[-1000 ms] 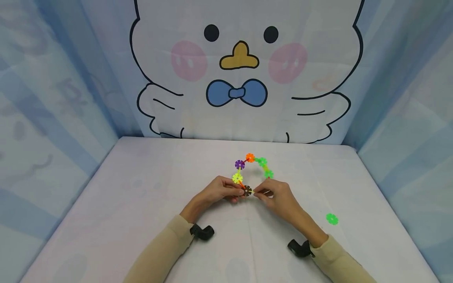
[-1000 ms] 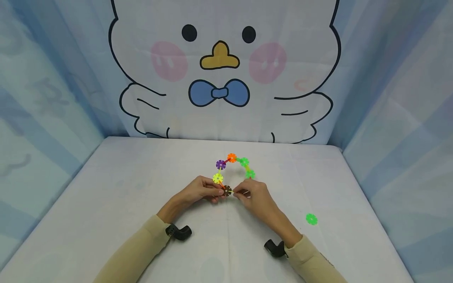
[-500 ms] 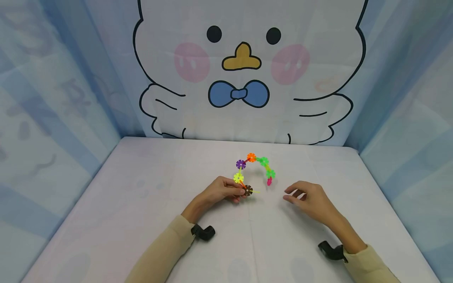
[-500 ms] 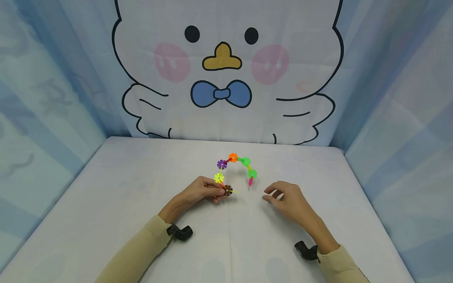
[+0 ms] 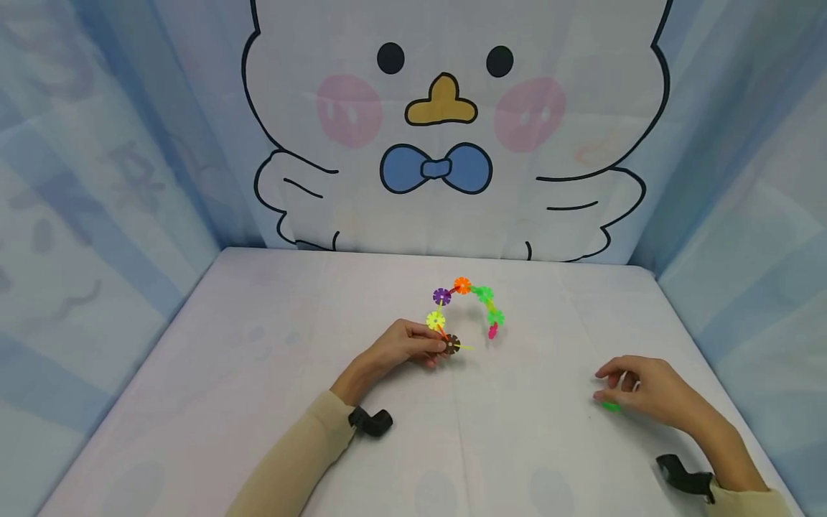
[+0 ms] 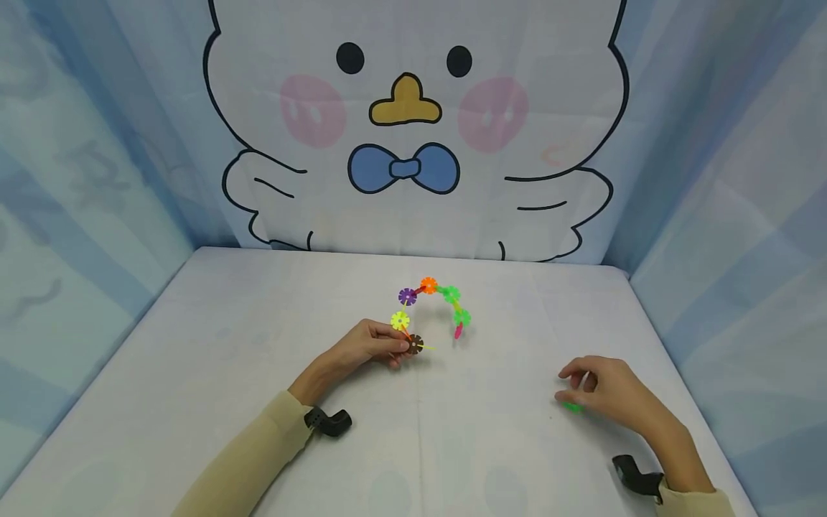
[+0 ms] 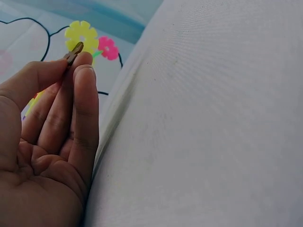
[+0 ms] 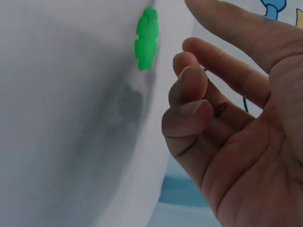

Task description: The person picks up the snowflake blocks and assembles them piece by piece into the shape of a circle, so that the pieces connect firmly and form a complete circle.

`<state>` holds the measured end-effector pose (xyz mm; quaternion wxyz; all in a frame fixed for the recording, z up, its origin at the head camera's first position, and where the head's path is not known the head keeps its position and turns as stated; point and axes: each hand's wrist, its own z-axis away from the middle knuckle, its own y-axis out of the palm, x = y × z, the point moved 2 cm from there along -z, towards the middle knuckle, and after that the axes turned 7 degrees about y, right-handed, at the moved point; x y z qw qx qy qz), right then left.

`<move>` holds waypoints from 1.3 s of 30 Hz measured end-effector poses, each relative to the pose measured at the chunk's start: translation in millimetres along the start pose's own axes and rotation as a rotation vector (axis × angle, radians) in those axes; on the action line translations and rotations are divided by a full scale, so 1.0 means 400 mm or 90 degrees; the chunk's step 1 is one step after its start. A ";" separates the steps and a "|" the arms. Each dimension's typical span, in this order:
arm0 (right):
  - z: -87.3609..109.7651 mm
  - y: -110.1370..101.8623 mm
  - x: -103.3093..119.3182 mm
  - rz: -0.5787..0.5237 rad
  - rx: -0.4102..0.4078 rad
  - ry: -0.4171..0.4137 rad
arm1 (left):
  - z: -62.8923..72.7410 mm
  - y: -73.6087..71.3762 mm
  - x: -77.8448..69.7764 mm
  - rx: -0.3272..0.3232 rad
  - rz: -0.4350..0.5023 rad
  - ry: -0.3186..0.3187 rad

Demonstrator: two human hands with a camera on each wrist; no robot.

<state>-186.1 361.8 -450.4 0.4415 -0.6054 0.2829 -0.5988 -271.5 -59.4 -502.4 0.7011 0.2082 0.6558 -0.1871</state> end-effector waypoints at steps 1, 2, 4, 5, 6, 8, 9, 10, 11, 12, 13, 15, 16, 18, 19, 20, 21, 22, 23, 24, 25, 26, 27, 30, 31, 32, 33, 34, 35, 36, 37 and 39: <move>0.006 -0.003 -0.009 0.006 0.009 0.009 | -0.001 -0.001 0.000 0.002 0.001 0.000; 0.011 -0.005 -0.016 0.011 0.016 0.014 | -0.001 -0.001 0.000 0.004 0.001 -0.001; 0.018 -0.008 -0.027 0.012 0.032 0.019 | -0.002 -0.002 0.001 0.006 0.004 0.001; 0.020 -0.009 -0.030 0.010 0.038 0.021 | -0.002 -0.002 0.001 0.006 0.005 0.003; 0.020 -0.009 -0.033 0.009 0.043 0.023 | -0.002 -0.003 0.001 0.006 0.006 0.005; 0.020 -0.010 -0.037 0.007 0.049 0.028 | -0.002 -0.003 0.001 0.008 0.006 0.010; 0.019 -0.010 -0.038 0.005 0.053 0.031 | -0.002 -0.004 0.002 0.008 0.006 0.011; 0.018 -0.010 -0.039 0.004 0.055 0.034 | -0.002 -0.004 0.002 0.009 0.006 0.012; 0.016 -0.009 -0.039 0.004 0.056 0.036 | -0.002 -0.005 0.002 0.009 0.007 0.012; 0.015 -0.009 -0.039 0.003 0.057 0.037 | -0.002 -0.005 0.002 0.009 0.008 0.011; 0.014 -0.009 -0.039 0.000 0.058 0.038 | -0.003 -0.005 0.002 0.010 0.010 0.010; 0.012 -0.009 -0.039 -0.004 0.059 0.037 | -0.003 -0.005 0.003 0.012 0.013 0.009; 0.011 -0.009 -0.039 -0.007 0.060 0.036 | -0.004 -0.005 0.003 0.012 0.016 0.008; 0.010 -0.009 -0.038 -0.009 0.063 0.034 | -0.004 -0.004 0.003 0.014 0.020 0.008; 0.010 -0.009 -0.038 -0.010 0.065 0.034 | -0.004 -0.004 0.003 0.015 0.022 0.008; 0.009 -0.009 -0.037 -0.010 0.067 0.034 | -0.004 -0.004 0.003 0.016 0.020 0.010; 0.009 -0.009 -0.037 -0.010 0.070 0.035 | -0.004 -0.004 0.003 0.017 0.020 0.011; 0.008 -0.009 -0.036 -0.009 0.072 0.037 | -0.004 -0.003 0.003 0.017 0.022 0.010; 0.008 -0.009 -0.036 -0.008 0.075 0.039 | -0.004 -0.003 0.003 0.018 0.022 0.010; 0.008 -0.009 -0.035 -0.007 0.077 0.041 | -0.004 -0.003 0.003 0.019 0.022 0.010; 0.008 -0.009 -0.034 -0.006 0.079 0.043 | -0.004 -0.002 0.003 0.020 0.023 0.010; 0.008 -0.009 -0.034 -0.005 0.081 0.045 | -0.003 -0.002 0.002 0.020 0.023 0.010; 0.008 -0.010 -0.033 -0.005 0.083 0.046 | -0.003 -0.002 0.003 0.021 0.023 0.011; 0.007 -0.010 -0.029 -0.015 0.083 0.039 | -0.004 -0.002 0.002 0.021 0.024 0.012; 0.007 -0.011 -0.028 -0.025 0.085 0.035 | -0.003 -0.002 0.001 0.020 0.023 0.012; 0.006 -0.011 -0.026 -0.037 0.087 0.031 | -0.003 -0.001 0.001 0.020 0.023 0.013; 0.006 -0.011 -0.023 -0.051 0.089 0.026 | -0.003 -0.001 0.001 0.021 0.022 0.013; 0.005 -0.011 -0.021 -0.067 0.091 0.021 | -0.003 -0.001 0.001 0.020 0.024 0.010; 0.003 -0.011 -0.017 -0.085 0.094 0.016 | -0.003 -0.001 0.001 0.021 0.021 0.012; 0.001 -0.010 -0.013 -0.107 0.099 0.012 | -0.003 -0.001 0.001 0.021 0.020 0.013; -0.002 -0.009 -0.008 -0.123 0.100 0.008 | -0.003 -0.001 0.001 0.023 0.020 0.013; -0.012 -0.003 0.004 -0.160 0.107 -0.003 | -0.003 -0.001 0.002 0.024 0.019 0.013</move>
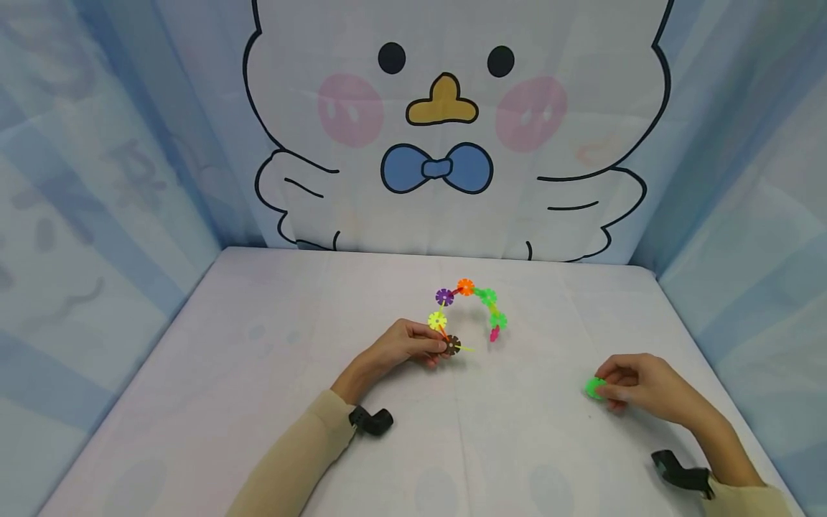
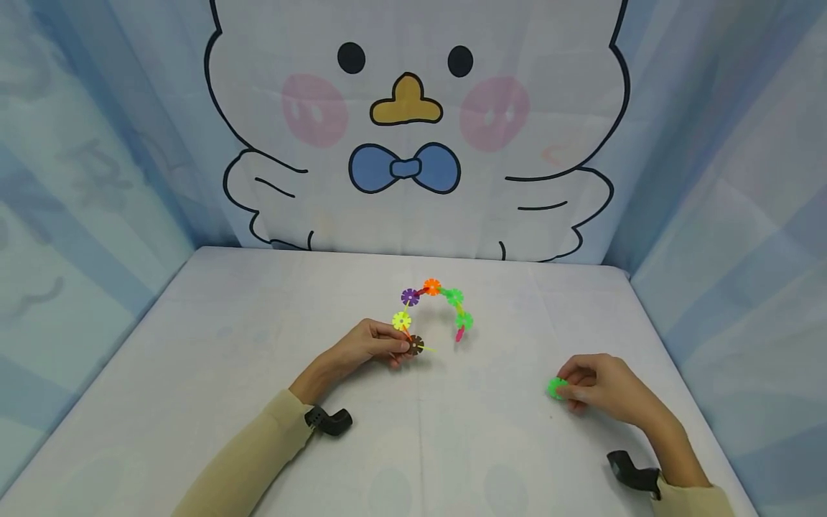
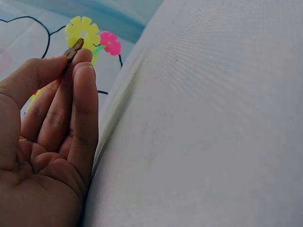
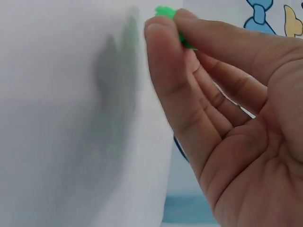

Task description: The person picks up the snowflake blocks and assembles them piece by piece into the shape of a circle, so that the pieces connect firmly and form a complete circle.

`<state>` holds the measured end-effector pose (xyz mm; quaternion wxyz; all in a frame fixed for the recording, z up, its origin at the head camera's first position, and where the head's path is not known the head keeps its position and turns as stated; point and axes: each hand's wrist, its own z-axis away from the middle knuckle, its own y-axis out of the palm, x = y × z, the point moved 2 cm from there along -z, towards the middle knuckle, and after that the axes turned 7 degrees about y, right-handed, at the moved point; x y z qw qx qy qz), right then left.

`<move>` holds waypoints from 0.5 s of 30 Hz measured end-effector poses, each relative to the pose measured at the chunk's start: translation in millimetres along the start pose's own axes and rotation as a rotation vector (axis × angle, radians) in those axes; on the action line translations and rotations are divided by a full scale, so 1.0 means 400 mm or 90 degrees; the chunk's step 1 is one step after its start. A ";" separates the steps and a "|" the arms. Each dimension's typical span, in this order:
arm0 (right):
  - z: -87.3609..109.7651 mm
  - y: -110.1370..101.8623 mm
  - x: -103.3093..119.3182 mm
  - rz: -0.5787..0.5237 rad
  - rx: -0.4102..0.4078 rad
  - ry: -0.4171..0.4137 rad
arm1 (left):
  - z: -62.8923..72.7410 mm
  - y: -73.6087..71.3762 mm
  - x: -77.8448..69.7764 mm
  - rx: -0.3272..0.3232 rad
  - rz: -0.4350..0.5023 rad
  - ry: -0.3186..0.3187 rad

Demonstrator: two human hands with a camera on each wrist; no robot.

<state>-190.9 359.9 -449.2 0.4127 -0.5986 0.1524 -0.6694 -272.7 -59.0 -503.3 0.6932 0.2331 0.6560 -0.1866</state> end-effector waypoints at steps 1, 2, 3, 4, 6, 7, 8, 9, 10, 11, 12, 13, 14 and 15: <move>-0.008 0.005 0.007 -0.020 0.007 -0.004 | 0.000 0.000 0.000 0.000 0.000 0.000; -0.016 0.011 0.014 -0.037 0.014 -0.008 | -0.001 0.000 0.000 0.001 0.001 0.001; -0.025 0.018 0.023 -0.054 0.022 -0.014 | -0.001 0.000 0.001 0.001 0.002 0.001; -0.036 0.026 0.031 -0.070 0.031 -0.019 | -0.001 0.000 0.001 0.003 0.003 0.002; -0.057 0.043 0.049 -0.102 0.051 -0.030 | -0.002 0.000 0.002 0.005 0.004 0.003; -0.068 0.052 0.057 -0.116 0.061 -0.038 | -0.003 0.000 0.003 0.008 0.005 0.005; -0.078 0.062 0.067 -0.129 0.070 -0.044 | -0.005 0.000 0.004 0.012 0.007 0.007; -0.090 0.071 0.078 -0.141 0.078 -0.047 | -0.006 -0.001 0.005 0.015 0.007 0.008; -0.101 0.081 0.090 -0.150 0.084 -0.048 | -0.007 -0.001 0.005 0.016 0.009 0.007; -0.112 0.091 0.103 -0.157 0.089 -0.049 | -0.007 -0.001 0.006 0.018 0.010 0.008; -0.124 0.101 0.115 -0.165 0.095 -0.049 | -0.008 -0.002 0.007 0.020 0.012 0.008; -0.136 0.110 0.128 -0.168 0.098 -0.049 | -0.008 -0.002 0.007 0.020 0.012 0.009; -0.147 0.120 0.141 -0.169 0.100 -0.046 | -0.007 -0.003 0.008 0.019 0.012 0.008; -0.158 0.130 0.153 -0.169 0.100 -0.046 | -0.006 -0.003 0.007 0.019 0.011 0.009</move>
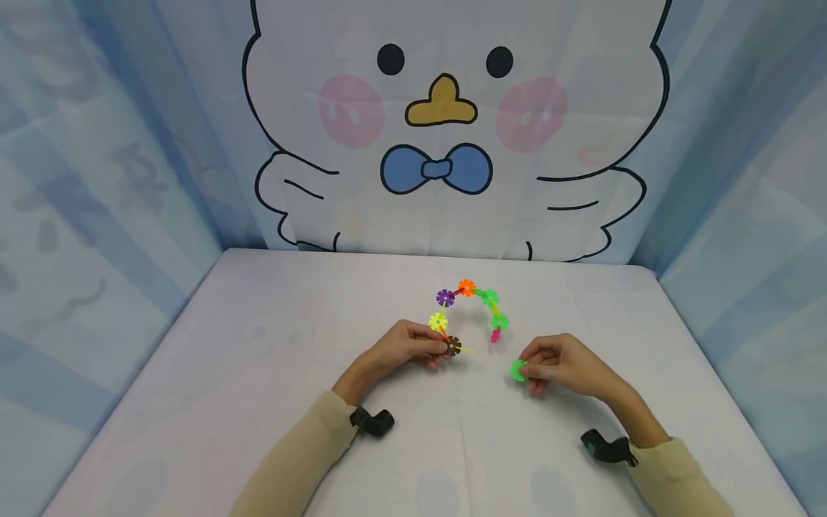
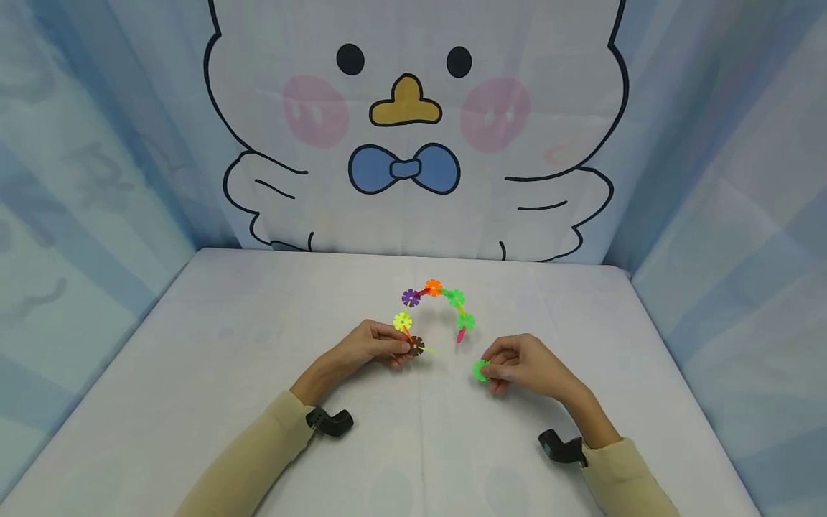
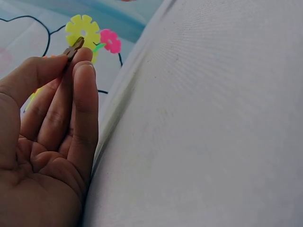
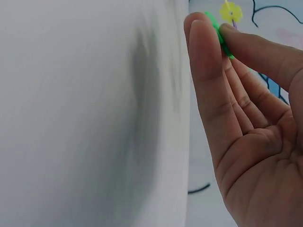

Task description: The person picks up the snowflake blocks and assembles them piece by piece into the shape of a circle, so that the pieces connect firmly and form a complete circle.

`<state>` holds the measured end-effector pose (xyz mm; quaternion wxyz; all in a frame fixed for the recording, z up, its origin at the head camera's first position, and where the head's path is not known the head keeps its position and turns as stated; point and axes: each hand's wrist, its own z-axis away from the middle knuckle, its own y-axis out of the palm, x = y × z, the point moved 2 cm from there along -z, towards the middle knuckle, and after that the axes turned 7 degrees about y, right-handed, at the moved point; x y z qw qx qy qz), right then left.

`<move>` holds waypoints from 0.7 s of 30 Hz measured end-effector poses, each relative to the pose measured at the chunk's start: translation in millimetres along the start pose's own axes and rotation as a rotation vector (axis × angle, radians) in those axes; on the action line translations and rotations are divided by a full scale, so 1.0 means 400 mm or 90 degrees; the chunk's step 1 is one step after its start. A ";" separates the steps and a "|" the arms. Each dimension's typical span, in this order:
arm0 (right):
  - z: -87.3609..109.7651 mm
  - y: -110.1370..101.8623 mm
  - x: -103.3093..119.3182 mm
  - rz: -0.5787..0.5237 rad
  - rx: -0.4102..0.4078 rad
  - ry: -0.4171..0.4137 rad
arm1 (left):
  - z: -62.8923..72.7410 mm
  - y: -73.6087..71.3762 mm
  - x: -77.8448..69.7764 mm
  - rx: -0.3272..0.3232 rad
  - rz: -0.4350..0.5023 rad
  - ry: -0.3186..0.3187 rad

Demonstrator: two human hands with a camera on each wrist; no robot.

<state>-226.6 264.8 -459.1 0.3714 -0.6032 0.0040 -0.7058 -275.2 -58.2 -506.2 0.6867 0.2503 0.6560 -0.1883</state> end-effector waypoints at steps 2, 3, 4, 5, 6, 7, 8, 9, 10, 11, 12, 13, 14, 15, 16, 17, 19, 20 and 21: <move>-0.024 0.018 0.016 0.000 -0.002 -0.007 | 0.001 0.000 0.000 -0.002 0.001 0.000; -0.034 0.025 0.023 -0.001 -0.005 -0.011 | 0.002 -0.001 0.000 -0.002 0.002 0.000; -0.043 0.032 0.030 -0.002 -0.010 -0.016 | 0.002 -0.001 0.000 -0.002 0.002 0.001; -0.050 0.038 0.037 -0.005 -0.015 -0.021 | 0.002 -0.001 0.000 -0.002 0.002 0.002; -0.057 0.043 0.044 -0.007 -0.018 -0.028 | 0.002 -0.002 0.000 -0.002 0.002 0.002; -0.062 0.047 0.049 -0.011 -0.022 -0.034 | 0.001 -0.002 0.000 -0.001 0.000 0.002; -0.067 0.050 0.053 -0.015 -0.024 -0.039 | 0.001 -0.002 0.000 -0.001 -0.002 0.003; -0.071 0.054 0.057 -0.019 -0.026 -0.043 | 0.001 -0.002 0.000 0.000 -0.004 0.004; -0.075 0.057 0.060 -0.024 -0.027 -0.046 | 0.001 -0.002 0.000 0.000 -0.005 0.005; -0.079 0.060 0.062 -0.026 -0.026 -0.049 | 0.001 -0.002 -0.001 -0.001 -0.006 0.005; -0.083 0.063 0.065 -0.027 -0.026 -0.053 | 0.001 -0.001 -0.002 -0.001 -0.007 0.006; -0.087 0.066 0.067 -0.028 -0.026 -0.055 | 0.001 -0.001 -0.001 -0.001 -0.006 0.006; -0.090 0.069 0.069 -0.029 -0.027 -0.058 | 0.001 -0.001 -0.002 -0.002 -0.005 0.005; -0.094 0.072 0.071 -0.029 -0.027 -0.061 | 0.001 0.000 -0.002 -0.001 -0.004 0.006; -0.097 0.074 0.073 -0.029 -0.025 -0.064 | 0.000 0.000 -0.002 -0.001 -0.003 0.007; -0.100 0.077 0.075 -0.026 -0.023 -0.066 | 0.000 0.000 -0.001 -0.001 -0.002 0.008; -0.104 0.081 0.079 -0.021 -0.022 -0.070 | -0.001 0.000 0.000 0.000 -0.001 0.011; -0.106 0.082 0.080 -0.020 -0.023 -0.069 | -0.001 0.000 0.001 0.000 0.000 0.012; -0.107 0.083 0.081 -0.020 -0.023 -0.068 | -0.001 0.000 0.001 0.000 0.001 0.013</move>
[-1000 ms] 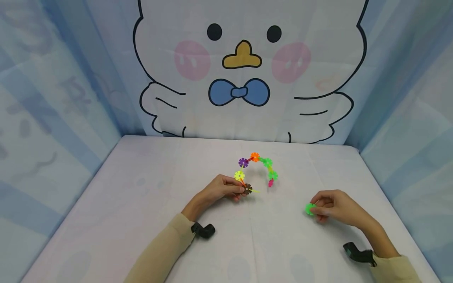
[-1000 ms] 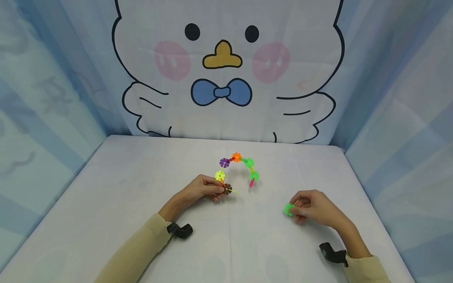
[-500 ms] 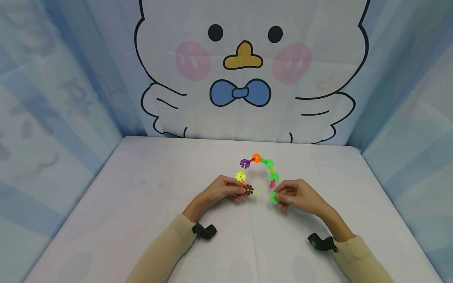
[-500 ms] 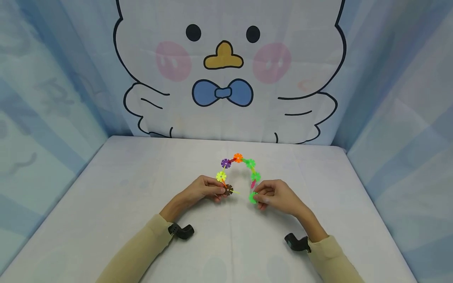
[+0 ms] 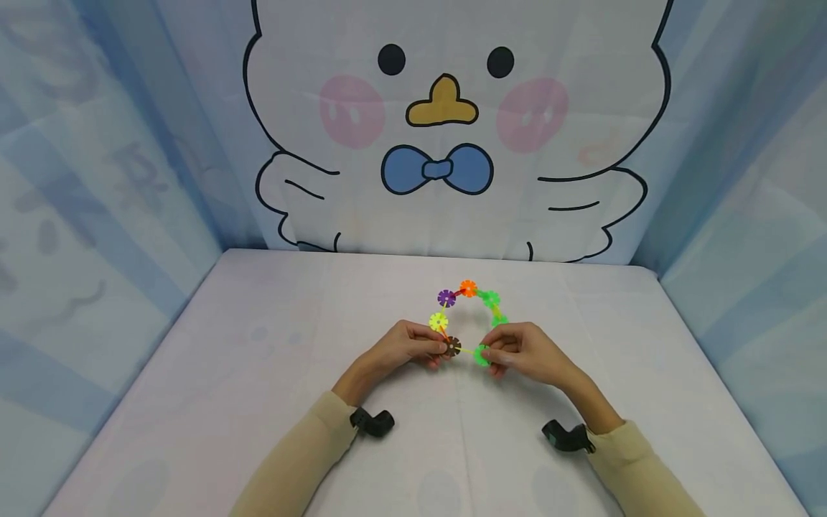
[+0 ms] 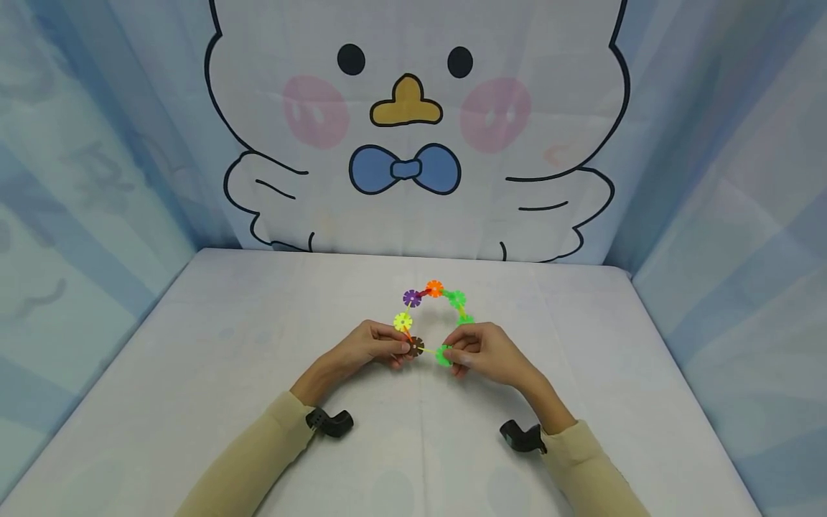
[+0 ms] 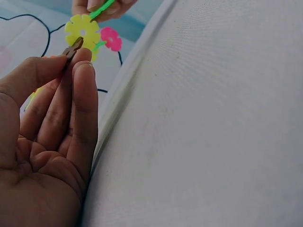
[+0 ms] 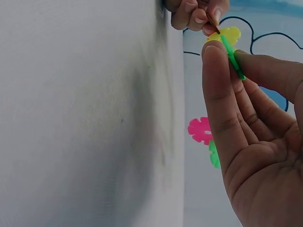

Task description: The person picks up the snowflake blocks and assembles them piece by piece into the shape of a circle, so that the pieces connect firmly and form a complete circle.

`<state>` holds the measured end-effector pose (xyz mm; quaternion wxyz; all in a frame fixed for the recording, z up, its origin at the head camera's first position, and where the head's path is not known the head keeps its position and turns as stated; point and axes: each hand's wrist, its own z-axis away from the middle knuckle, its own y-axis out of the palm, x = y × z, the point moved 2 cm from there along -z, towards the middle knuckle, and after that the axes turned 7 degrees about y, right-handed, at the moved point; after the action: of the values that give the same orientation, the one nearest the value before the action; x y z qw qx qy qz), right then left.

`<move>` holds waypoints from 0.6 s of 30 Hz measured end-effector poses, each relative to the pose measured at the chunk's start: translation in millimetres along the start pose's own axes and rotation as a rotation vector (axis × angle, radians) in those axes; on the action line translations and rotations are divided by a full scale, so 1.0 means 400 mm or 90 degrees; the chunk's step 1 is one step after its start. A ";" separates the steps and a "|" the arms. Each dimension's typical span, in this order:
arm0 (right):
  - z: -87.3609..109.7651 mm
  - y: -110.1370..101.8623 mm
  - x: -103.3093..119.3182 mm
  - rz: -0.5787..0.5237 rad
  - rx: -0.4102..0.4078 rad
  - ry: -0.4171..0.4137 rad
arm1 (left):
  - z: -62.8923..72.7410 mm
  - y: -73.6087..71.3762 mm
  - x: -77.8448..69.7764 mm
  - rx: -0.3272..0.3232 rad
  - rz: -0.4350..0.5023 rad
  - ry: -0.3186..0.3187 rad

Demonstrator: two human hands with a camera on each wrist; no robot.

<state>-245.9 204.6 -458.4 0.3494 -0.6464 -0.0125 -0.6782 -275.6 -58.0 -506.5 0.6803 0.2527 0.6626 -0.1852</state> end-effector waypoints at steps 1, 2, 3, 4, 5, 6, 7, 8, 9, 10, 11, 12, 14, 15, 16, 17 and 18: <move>-0.001 0.001 0.001 0.001 0.000 0.002 | 0.000 0.000 0.000 0.000 0.001 0.000; -0.002 0.001 0.001 0.003 -0.001 0.003 | 0.000 0.000 0.000 -0.002 0.003 0.000; -0.002 0.001 0.001 0.004 -0.002 0.004 | 0.001 0.000 0.000 -0.003 0.003 -0.001; -0.003 0.002 0.001 0.004 -0.003 0.005 | 0.002 0.000 -0.001 -0.004 0.005 -0.001; -0.003 0.002 0.001 0.004 -0.003 0.006 | 0.003 0.000 -0.002 -0.005 0.006 -0.001; -0.003 0.002 0.001 0.005 -0.003 0.006 | 0.003 0.000 -0.003 -0.006 0.007 -0.003; -0.003 0.002 0.002 0.006 -0.004 0.006 | 0.004 0.001 -0.005 -0.007 0.007 -0.003; -0.003 0.002 0.002 0.006 -0.005 0.005 | 0.005 0.001 -0.005 -0.008 0.007 -0.004; -0.002 0.002 0.002 0.006 -0.005 0.005 | 0.005 0.001 -0.006 -0.009 0.007 -0.005; -0.002 0.001 0.003 0.005 -0.006 0.005 | 0.005 0.001 -0.006 -0.010 0.007 -0.005; -0.001 0.001 0.003 0.005 -0.007 0.005 | 0.005 0.002 -0.006 -0.012 0.007 -0.007; -0.001 0.001 0.004 0.005 -0.007 0.005 | 0.004 0.002 -0.006 -0.012 0.008 -0.008; 0.000 0.001 0.004 0.004 -0.006 0.005 | 0.004 0.003 -0.006 -0.012 0.009 -0.007; 0.000 0.001 0.004 0.003 -0.006 0.005 | 0.005 0.003 -0.007 -0.012 0.009 -0.006; 0.000 0.001 0.004 0.002 -0.006 0.006 | 0.005 0.004 -0.007 -0.013 0.009 -0.005; 0.000 0.002 0.003 0.002 -0.006 0.006 | 0.005 0.004 -0.008 -0.013 0.009 -0.005; -0.001 0.002 0.003 0.000 -0.005 0.007 | 0.005 0.005 -0.008 -0.013 0.008 -0.004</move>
<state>-245.6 203.3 -457.8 0.3469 -0.6444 -0.0076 -0.6814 -272.9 -58.0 -503.2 0.6861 0.2494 0.6607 -0.1746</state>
